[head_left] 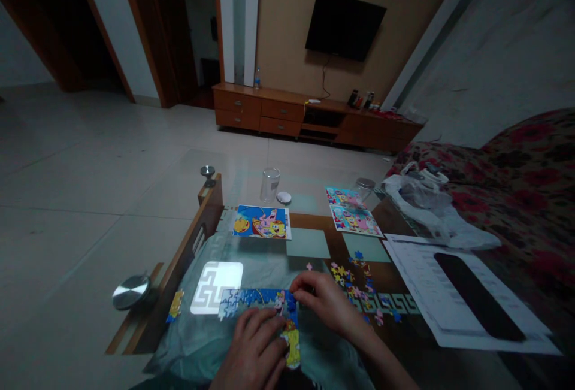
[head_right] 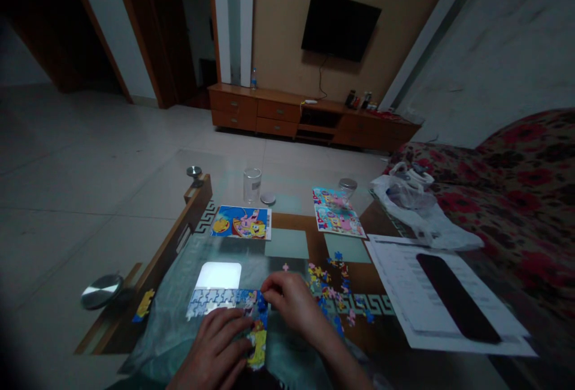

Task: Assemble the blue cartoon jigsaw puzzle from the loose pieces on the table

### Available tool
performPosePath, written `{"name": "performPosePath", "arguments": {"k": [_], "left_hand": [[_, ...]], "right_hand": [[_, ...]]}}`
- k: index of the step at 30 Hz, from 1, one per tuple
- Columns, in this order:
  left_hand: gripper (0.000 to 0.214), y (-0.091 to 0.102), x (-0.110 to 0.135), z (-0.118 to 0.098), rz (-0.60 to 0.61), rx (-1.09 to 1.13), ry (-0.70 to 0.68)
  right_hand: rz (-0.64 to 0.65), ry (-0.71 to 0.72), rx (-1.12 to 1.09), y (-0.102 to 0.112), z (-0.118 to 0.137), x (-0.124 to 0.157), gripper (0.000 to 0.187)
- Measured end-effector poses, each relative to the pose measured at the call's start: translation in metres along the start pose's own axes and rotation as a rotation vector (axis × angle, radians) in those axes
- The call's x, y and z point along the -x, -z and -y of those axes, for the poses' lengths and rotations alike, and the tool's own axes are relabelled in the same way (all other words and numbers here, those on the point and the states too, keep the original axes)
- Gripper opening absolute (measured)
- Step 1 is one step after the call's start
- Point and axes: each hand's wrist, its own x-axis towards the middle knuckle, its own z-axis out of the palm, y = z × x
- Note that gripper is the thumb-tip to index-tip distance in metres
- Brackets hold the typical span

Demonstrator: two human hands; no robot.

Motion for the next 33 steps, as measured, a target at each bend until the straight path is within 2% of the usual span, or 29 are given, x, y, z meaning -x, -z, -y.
{"name": "performPosePath", "arguments": {"k": [5, 13, 25, 33], "left_hand": [[0.019, 0.001, 0.001, 0.001, 0.075, -0.02, -0.027], [0.02, -0.001, 0.0, 0.001, 0.048, -0.022, -0.013], [0.016, 0.002, -0.002, 0.0, 0.041, -0.018, 0.001], [0.02, 0.002, 0.0, 0.002, 0.106, -0.007, -0.023]], "right_hand": [[0.009, 0.003, 0.04, -0.005, 0.002, 0.0, 0.02], [0.03, 0.008, 0.089, -0.01, 0.013, -0.004, 0.019], [0.051, 0.028, 0.117, -0.011, 0.01, -0.004, 0.019], [0.038, 0.032, 0.143, -0.014, 0.009, -0.003, 0.019]]}}
